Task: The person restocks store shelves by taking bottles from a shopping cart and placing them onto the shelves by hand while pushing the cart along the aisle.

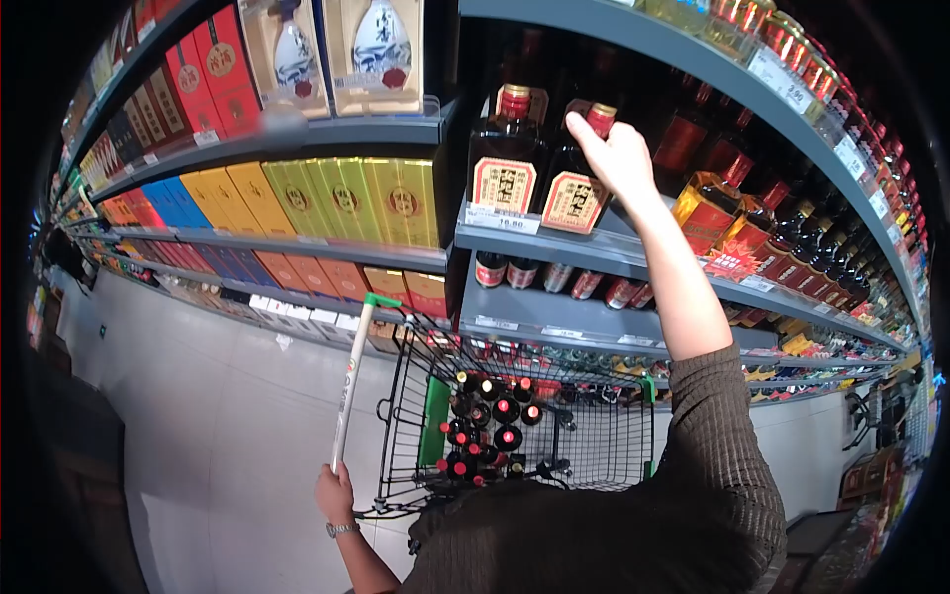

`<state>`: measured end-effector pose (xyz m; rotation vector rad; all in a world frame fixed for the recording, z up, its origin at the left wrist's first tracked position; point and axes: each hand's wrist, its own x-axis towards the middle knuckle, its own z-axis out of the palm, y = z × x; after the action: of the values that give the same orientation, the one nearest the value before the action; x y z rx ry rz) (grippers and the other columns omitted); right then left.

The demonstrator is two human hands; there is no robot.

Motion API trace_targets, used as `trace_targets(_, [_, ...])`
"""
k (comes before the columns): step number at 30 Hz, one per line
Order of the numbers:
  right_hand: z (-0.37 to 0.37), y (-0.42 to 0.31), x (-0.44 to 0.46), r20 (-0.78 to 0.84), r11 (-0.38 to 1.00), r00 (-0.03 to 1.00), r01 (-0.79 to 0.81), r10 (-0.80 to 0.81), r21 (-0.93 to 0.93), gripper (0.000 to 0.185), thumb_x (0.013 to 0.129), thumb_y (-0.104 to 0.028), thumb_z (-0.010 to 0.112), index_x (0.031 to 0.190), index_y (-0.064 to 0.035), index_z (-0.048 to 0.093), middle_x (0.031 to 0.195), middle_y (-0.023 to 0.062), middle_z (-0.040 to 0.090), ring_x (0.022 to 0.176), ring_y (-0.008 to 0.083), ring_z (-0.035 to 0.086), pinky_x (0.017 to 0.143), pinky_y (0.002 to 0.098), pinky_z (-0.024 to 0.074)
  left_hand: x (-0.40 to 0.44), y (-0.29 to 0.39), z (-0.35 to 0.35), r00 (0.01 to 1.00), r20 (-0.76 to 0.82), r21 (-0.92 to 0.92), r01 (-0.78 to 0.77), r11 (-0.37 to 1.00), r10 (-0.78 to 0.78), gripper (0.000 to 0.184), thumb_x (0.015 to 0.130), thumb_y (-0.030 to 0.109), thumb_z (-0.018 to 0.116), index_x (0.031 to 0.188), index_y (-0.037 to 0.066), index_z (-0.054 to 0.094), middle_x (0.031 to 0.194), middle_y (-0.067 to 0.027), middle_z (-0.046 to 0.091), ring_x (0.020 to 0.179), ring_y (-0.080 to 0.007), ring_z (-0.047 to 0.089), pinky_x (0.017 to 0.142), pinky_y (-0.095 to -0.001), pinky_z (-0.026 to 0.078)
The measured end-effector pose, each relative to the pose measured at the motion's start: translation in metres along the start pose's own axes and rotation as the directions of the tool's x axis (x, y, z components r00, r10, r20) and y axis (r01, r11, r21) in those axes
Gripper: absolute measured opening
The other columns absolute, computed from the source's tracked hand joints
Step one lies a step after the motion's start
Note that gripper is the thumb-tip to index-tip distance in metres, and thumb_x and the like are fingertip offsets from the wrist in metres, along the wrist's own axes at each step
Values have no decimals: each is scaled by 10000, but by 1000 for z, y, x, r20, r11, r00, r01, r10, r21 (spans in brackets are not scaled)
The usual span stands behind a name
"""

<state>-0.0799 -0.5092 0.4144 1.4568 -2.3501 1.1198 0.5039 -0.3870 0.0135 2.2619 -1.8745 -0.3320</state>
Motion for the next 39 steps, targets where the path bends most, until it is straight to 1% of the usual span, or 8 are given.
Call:
trace_targets(4, [4, 14, -18, -268, 975, 940, 222, -214, 0, 653, 832, -491, 670, 1133, 75, 543, 1134, 280, 556, 1106, 355, 563, 921, 423, 451, 4, 3, -1, 1000, 31, 0, 3, 1000, -3, 464, 964, 445, 487, 808, 13, 557, 699, -213, 634, 686, -426, 621, 602, -514, 474])
trace_targets(9, [36, 26, -125, -766, 600, 442, 795, -467, 93, 388, 816, -128, 622, 1150, 10, 479, 1221, 196, 469, 1137, 324, 478, 1001, 455, 403, 6, 6, -2, 995, 97, -8, 37, 999, -36, 441, 969, 434, 491, 849, 17, 570, 679, -195, 636, 682, -419, 624, 598, -510, 477])
trace_targets(14, [153, 68, -286, 290, 683, 758, 265, -584, 681, 233, 769, 42, 638, 981, -56, 644, 950, 106, 614, 786, 257, 620, 683, 353, 504, 12, 13, -5, 991, 112, -1, 79, 997, -79, 452, 963, 450, 496, 892, 16, 600, 654, -184, 632, 672, -405, 629, 592, -495, 482])
trace_targets(16, [196, 110, -359, 592, 784, 654, 1, -470, 621, 192, 803, 22, 626, 972, -68, 643, 859, 78, 624, 774, 239, 635, 670, 345, 510, 14, 14, -5, 987, 135, 8, 90, 996, -90, 461, 960, 459, 497, 897, 15, 606, 651, -188, 627, 662, -406, 624, 592, -493, 476])
trace_targets(19, [240, 195, -467, 915, 922, 164, -53, -370, 382, 315, 802, -133, 644, 1100, -51, 581, 892, 130, 628, 913, 329, 631, 778, 428, 509, 14, 18, -7, 993, 98, 0, 71, 997, -71, 467, 954, 469, 501, 894, 20, 610, 619, -178, 609, 633, -402, 612, 585, -486, 462])
trace_targets(23, [260, 250, -535, 982, 994, -180, 84, -48, 64, 536, 755, -178, 683, 1248, -86, 495, 1084, 195, 596, 1052, 377, 600, 890, 452, 499, 17, 23, -9, 978, 156, 54, 131, 990, -138, 465, 953, 477, 503, 889, 28, 609, 589, -157, 597, 620, -385, 611, 575, -470, 459])
trace_targets(28, [266, 240, -542, 983, 989, -132, 89, 129, -118, 774, 743, -202, 705, 1418, -135, 332, 1405, 236, 351, 1248, 409, 467, 998, 464, 459, 16, 25, -9, 980, 144, 34, 133, 990, -137, 462, 952, 476, 505, 864, 32, 595, 586, -150, 596, 612, -375, 611, 562, -460, 455])
trace_targets(39, [303, 263, -543, 920, 963, -319, 215, 226, -162, 794, 744, -205, 714, 1453, -225, 357, 1323, 246, 455, 1233, 401, 493, 991, 463, 465, 19, 22, -4, 979, 140, 41, 143, 989, -147, 418, 940, 433, 532, 816, 37, 582, 659, -189, 615, 641, -403, 605, 580, -476, 454])
